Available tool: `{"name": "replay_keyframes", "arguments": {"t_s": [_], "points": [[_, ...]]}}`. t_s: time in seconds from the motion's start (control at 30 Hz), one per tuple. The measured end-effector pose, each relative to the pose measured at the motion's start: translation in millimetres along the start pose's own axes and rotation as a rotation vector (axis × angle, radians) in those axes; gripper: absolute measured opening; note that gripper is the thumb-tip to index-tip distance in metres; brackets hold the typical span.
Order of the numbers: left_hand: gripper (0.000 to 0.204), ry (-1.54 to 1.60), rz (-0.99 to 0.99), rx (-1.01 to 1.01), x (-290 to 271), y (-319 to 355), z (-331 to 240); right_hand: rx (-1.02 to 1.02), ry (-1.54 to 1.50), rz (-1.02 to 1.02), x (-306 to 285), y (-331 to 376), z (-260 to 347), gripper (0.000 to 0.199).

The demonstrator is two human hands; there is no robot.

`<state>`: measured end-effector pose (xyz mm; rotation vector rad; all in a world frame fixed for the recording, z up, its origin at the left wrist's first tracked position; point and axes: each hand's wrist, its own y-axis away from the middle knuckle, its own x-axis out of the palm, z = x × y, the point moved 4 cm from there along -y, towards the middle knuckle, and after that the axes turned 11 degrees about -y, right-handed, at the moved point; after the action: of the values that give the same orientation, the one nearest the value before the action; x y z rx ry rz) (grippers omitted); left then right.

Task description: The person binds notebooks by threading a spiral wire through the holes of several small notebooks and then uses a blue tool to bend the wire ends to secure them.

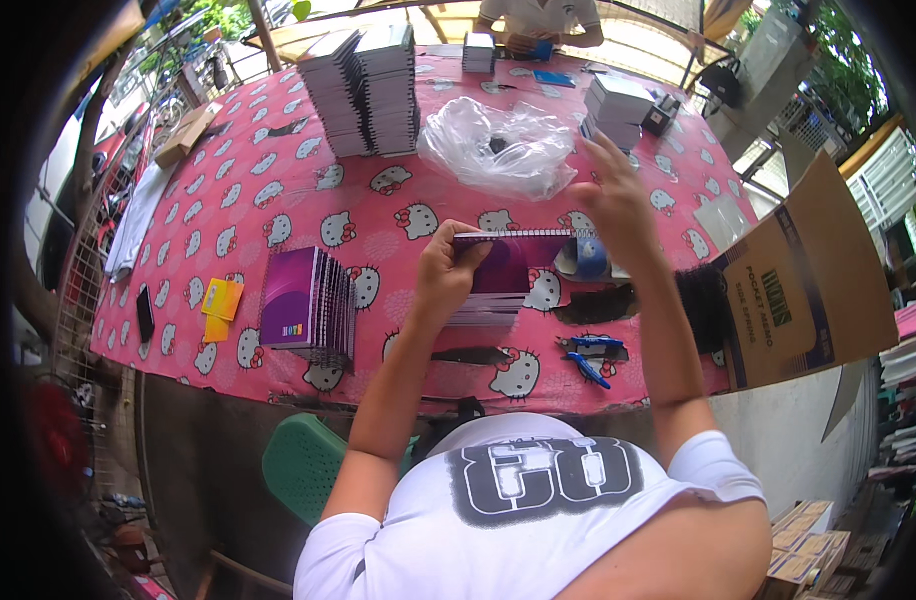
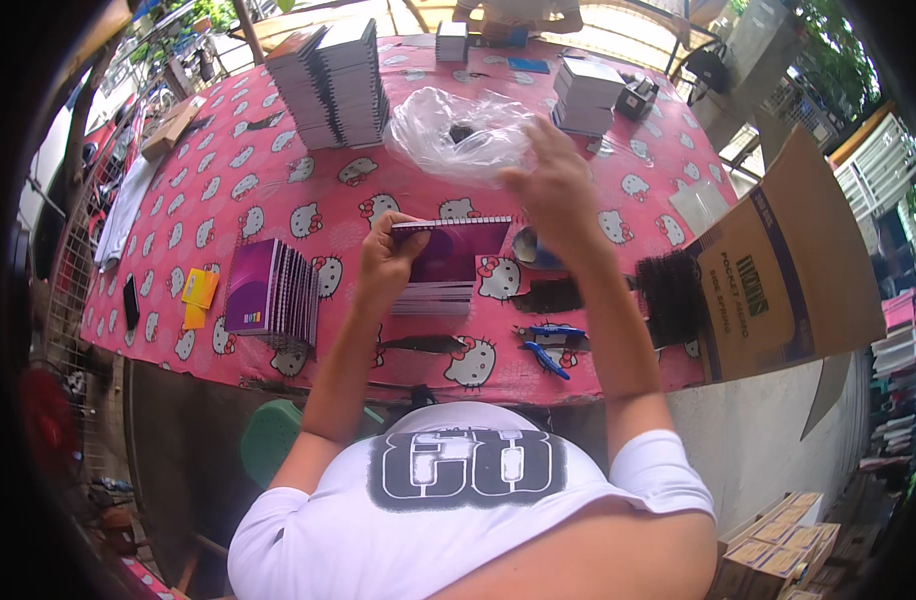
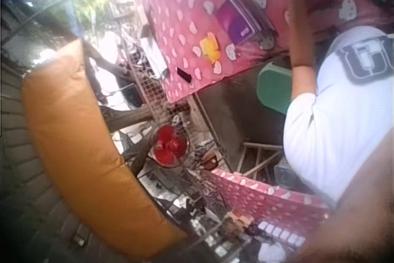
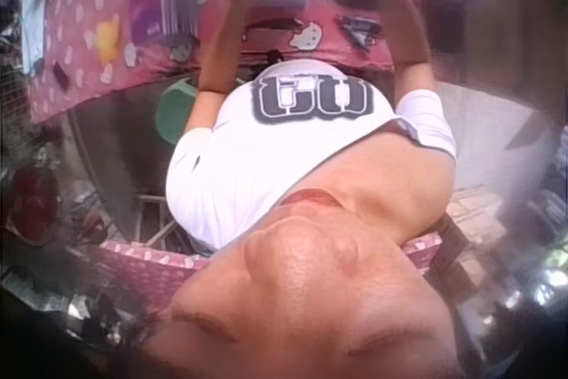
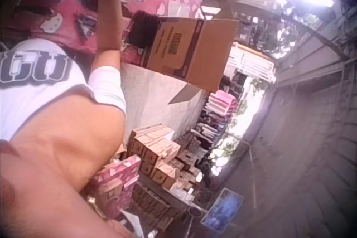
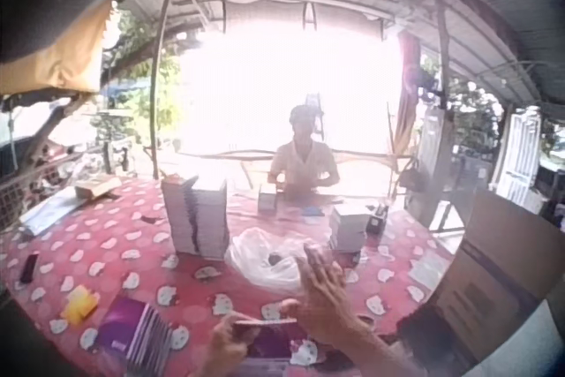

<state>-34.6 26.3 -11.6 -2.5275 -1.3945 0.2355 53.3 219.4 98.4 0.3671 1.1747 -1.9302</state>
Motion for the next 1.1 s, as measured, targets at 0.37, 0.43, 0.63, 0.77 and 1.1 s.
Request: {"name": "replay_keyframes", "arguments": {"t_s": [0.37,0.43,0.63,0.77,1.1], "points": [[0.022,0.041,-0.010,0.114,-5,6,-13,-0.141,0.200,0.378,34,56,57,0.089],[0.024,0.034,0.024,0.096,-10,13,-13,-0.059,0.022,0.486,7,32,67,0.073],[0.029,0.013,0.074,0.229,-8,3,-8,0.081,0.067,1.033,71,-4,33,0.046],[0.033,0.132,-0.013,0.137,-11,6,-2,-0.098,-0.042,0.855,50,-10,54,0.044],[0.033,0.198,-0.068,0.129,-14,1,-1,0.084,-0.014,0.893,76,-21,49,0.035]]}}
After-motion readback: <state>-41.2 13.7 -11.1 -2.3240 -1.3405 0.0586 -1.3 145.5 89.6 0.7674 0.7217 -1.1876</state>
